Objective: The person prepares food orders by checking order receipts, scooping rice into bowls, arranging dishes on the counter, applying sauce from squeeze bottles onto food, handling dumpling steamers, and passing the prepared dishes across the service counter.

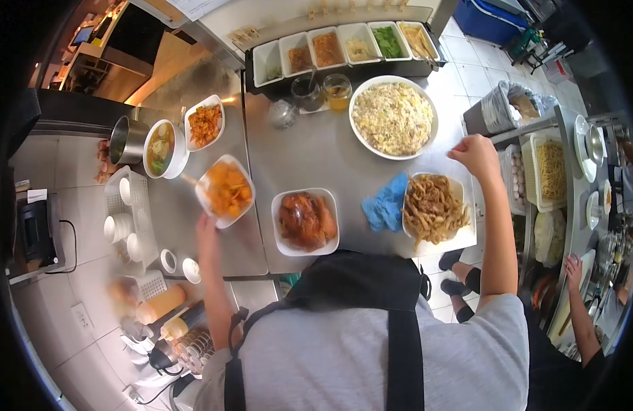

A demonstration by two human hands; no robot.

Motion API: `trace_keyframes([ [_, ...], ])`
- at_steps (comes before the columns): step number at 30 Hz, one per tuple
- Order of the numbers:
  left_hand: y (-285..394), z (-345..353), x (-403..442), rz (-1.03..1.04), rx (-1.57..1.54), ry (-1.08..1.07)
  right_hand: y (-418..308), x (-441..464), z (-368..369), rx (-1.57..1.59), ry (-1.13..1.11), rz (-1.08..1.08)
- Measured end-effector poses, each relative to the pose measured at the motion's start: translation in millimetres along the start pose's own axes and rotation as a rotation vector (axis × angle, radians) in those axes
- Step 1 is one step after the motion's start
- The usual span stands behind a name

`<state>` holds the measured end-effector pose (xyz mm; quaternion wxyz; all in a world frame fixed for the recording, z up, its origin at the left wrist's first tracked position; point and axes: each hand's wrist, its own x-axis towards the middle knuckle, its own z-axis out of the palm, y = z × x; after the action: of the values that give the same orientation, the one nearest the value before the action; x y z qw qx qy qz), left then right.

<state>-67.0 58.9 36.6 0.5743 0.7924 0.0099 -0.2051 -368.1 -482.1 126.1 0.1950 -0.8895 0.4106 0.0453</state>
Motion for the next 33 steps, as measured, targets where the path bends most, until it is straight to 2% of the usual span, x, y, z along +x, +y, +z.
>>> trace_keyframes([
  [3,-29.4,-63.4,1.9,-0.044,0.073,-0.023,-64.3,-34.0,2.8,-0.085,-0.021,-0.129],
  [5,-45.3,-95.3,7.1,-0.082,0.031,0.012,-95.0,-53.7,22.6,-0.14,-0.119,-0.327],
  [6,-44.8,-101.4,4.6,-0.098,0.006,0.032,-111.5,-65.3,30.1,-0.303,-0.207,-0.436],
  [8,-48.8,-112.7,8.8,-0.101,-0.006,0.02,-128.1,-84.5,61.6,-0.745,-0.049,-0.698],
  [11,-58.0,-143.0,27.4,-0.147,-0.016,-0.067,-137.6,-91.5,108.6,-1.041,-0.205,-0.763],
  [14,-44.0,-153.4,36.3,0.022,0.784,0.103,-140.7,-100.4,144.8,-0.96,-0.212,-0.725],
  [15,-43.9,-148.7,34.4,0.167,0.93,0.273,-137.7,-107.0,150.6,-0.715,-0.264,-0.686],
  [18,-16.4,-100.2,-3.4,0.541,0.539,0.414,-136.3,-159.7,181.5,-0.207,-0.094,-0.63],
  [19,2.8,-71.9,-27.9,0.605,0.451,0.394,-136.9,-179.7,183.2,-0.143,-0.121,-0.587],
  [20,12.8,-54.0,-42.3,0.616,0.391,0.341,-138.5,-198.8,182.7,-0.08,-0.146,-0.548],
  [22,24.4,-23.4,-61.4,0.637,0.264,0.238,-125.1,-228.4,175.8,0.267,-0.381,-0.403],
  [24,28.6,1.6,-71.3,0.663,0.166,0.144,-86.9,-249.5,168.0,0.373,-0.423,-0.317],
  [26,43.8,31.8,-93.9,0.629,0.096,0.041,-61.2,-266.7,106.1,0.465,-0.689,0.21],
  [27,61.3,50.2,-113.8,0.58,0.073,-0.028,-24.7,-273.5,90.7,0.574,-0.656,0.378],
  [28,74.1,65.7,-127.4,0.594,0.104,-0.141,16.2,-273.2,62.3,0.545,-0.655,0.195],
  [29,86.6,81.3,-138.1,0.607,0.136,-0.255,44.7,-269.4,35.2,0.578,-0.602,0.173],
  [32,121.6,135.7,-142.5,0.666,0.216,-0.448,131.3,-220.6,-32.9,0.912,-0.08,0.12],
  [33,129.3,156.1,-133.3,0.692,0.287,-0.468,66.3,-207.6,-56.2,1.379,0.215,0.293],
])
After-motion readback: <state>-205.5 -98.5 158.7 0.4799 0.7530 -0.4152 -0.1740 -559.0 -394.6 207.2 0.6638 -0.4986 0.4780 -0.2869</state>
